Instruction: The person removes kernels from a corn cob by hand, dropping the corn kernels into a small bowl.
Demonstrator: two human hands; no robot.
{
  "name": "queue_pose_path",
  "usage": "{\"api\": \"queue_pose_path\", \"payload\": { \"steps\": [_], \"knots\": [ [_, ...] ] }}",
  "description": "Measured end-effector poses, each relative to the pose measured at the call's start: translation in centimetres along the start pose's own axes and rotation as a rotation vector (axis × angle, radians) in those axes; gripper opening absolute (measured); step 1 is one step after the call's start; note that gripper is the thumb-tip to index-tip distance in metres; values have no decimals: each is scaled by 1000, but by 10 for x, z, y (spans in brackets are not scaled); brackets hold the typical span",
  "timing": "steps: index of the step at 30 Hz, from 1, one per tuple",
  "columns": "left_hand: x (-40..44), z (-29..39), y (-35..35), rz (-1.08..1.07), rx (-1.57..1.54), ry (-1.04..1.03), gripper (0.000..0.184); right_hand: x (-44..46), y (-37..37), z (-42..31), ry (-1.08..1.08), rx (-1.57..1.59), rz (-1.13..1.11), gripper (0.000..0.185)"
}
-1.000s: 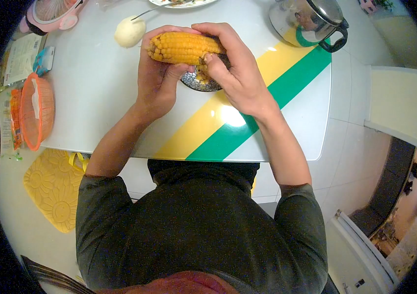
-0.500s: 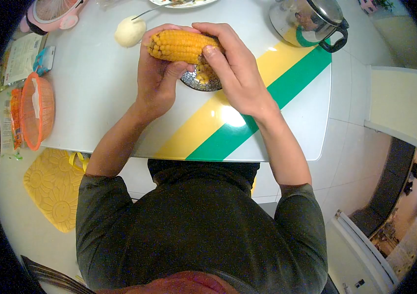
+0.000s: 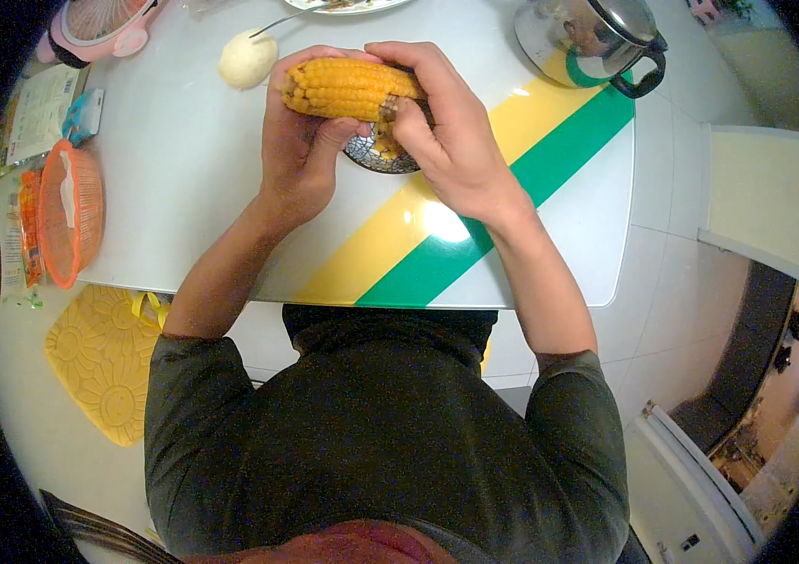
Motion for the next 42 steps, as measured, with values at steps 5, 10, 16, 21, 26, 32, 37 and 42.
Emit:
{"api": "queue_pose_path", "payload": {
  "steps": [5,10,16,21,26,32,37,42],
  "knots": [
    [1,-3,1,1,40,-31,50,1,2,1,-4,2,-16,46],
    [1,-2,2,4,-1,-14,48,0,2,-1,0,-10,-30,47],
    [0,-1,2,-2,4,11,49,-1,1,-1,1,4,-18,41],
    [0,-5,3,-14,57,-21,52,-1,1,1,-12,-9,2,38],
    [-1,-6,3,-19,116,-46,52,0,1,-1,-18,14,-9,37],
    [0,-4,3,-18,94,-42,52,1,0,-1,-17,38,-23,37],
    [0,-4,3,-28,141,-73,52,0,1,-1,-68,10,-65,44],
    [0,-5,3,-26,119,-50,51,0,0,0,-88,29,-56,47]
  ]
}}
Point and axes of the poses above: each hand's wrist, its own x-axis towards the middle knuckle, its own y-axis out of the back of the hand, z = x × y, the point moved 7 cm from there along x, towards the middle knuckle, and after that the axes turned 8 degrees about x, right-handed, at the moved point
